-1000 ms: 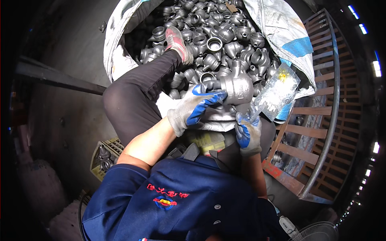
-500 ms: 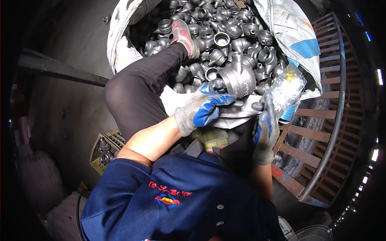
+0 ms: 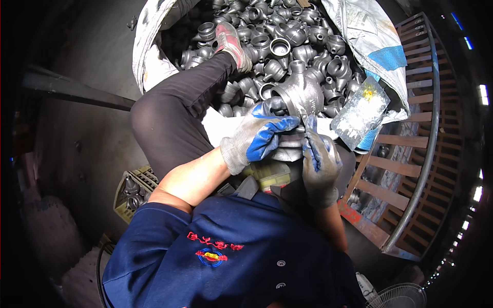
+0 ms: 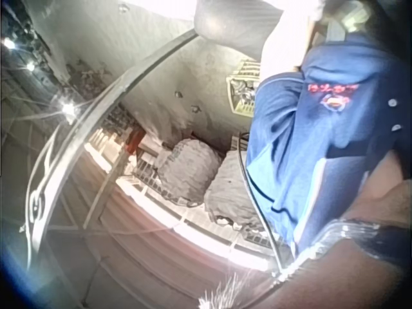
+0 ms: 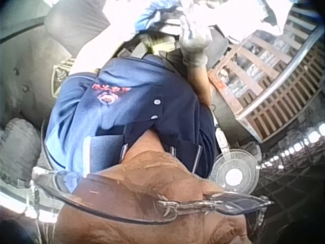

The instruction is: Inspecting and cleaning burrs from metal castings using a hand file.

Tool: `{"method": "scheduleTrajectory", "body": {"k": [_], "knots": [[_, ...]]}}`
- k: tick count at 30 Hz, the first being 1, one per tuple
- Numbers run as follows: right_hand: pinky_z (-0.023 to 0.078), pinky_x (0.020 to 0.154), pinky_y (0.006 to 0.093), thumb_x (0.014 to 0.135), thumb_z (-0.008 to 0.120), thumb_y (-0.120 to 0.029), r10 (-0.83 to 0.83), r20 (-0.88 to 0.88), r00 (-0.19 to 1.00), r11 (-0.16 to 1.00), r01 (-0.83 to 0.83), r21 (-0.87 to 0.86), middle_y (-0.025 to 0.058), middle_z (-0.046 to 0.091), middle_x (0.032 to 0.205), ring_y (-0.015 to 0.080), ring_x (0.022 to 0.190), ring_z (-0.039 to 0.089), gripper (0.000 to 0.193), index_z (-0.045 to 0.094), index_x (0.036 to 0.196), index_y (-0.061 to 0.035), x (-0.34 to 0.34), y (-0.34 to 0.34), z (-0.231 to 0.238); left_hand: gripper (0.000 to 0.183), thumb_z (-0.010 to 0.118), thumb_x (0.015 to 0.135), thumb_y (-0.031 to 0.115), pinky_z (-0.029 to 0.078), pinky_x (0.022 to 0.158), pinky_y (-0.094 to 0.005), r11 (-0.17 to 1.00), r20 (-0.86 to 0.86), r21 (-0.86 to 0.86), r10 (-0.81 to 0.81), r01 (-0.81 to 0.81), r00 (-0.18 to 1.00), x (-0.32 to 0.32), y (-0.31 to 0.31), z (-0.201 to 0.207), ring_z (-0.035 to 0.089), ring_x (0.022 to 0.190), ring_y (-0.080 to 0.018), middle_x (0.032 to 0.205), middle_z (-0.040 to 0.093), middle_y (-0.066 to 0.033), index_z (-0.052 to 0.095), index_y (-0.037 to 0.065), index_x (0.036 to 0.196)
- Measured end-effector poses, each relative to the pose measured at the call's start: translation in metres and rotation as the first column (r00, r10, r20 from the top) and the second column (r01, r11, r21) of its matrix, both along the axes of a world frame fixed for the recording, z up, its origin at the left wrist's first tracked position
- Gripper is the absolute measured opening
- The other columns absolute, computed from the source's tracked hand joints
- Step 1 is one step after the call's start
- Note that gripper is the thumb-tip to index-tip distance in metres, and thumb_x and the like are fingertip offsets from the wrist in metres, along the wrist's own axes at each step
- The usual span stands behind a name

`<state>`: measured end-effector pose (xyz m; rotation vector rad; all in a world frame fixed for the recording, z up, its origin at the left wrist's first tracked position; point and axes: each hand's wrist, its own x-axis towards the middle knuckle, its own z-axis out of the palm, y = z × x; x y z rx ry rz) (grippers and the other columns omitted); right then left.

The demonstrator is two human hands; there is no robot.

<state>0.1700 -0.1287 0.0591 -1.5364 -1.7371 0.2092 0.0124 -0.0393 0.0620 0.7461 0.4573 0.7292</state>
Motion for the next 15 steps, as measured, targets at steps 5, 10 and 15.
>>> {"method": "scheduleTrajectory", "body": {"k": [5, 10, 15], "knots": [[0.049, 0.065, 0.0369, 0.072, 0.059, 0.002, -0.053, 0.149, 0.987, 0.995, 0.065, -0.080, 0.0161, 0.059, 0.089, 0.0329, 0.076, 0.060, 0.031, 0.062, 0.102, -0.0036, -0.001, -0.003, 0.009, 0.028, 0.055, 0.084, 0.000, 0.058, 0.068, -0.0340, 0.945, 0.137, -0.327, 0.017, 0.029, 0.990, 0.000, 0.000, -0.002, 0.065, 0.082, -0.0203, 0.096, 0.062, -0.0100, 0.052, 0.002, 0.112], [0.050, 0.069, 0.0332, 0.075, 0.056, 0.003, -0.051, 0.155, 0.987, 0.962, 0.090, -0.259, 0.0161, 0.060, 0.096, 0.0295, 0.081, 0.062, 0.033, 0.060, 0.107, -0.0028, 0.001, -0.004, 0.014, 0.025, 0.059, 0.083, 0.003, 0.044, 0.049, -0.0132, 0.954, 0.134, -0.298, 0.055, -0.012, 0.989, 0.000, 0.000, 0.007, 0.062, 0.074, -0.0084, 0.088, 0.064, -0.0041, 0.056, 0.003, 0.108], [0.046, 0.076, 0.0237, 0.078, 0.045, 0.010, -0.115, -0.576, 0.809, 0.922, -0.128, -0.365, 0.0147, 0.059, 0.112, 0.0130, 0.091, 0.057, 0.043, 0.049, 0.120, 0.0100, 0.011, -0.005, 0.007, 0.026, 0.059, 0.082, 0.002, 0.044, 0.052, -0.0138, 0.966, 0.034, -0.231, 0.124, -0.112, 0.992, 0.004, -0.002, 0.005, 0.061, 0.075, -0.0067, 0.090, 0.064, -0.0039, 0.056, 0.003, 0.108]]}}
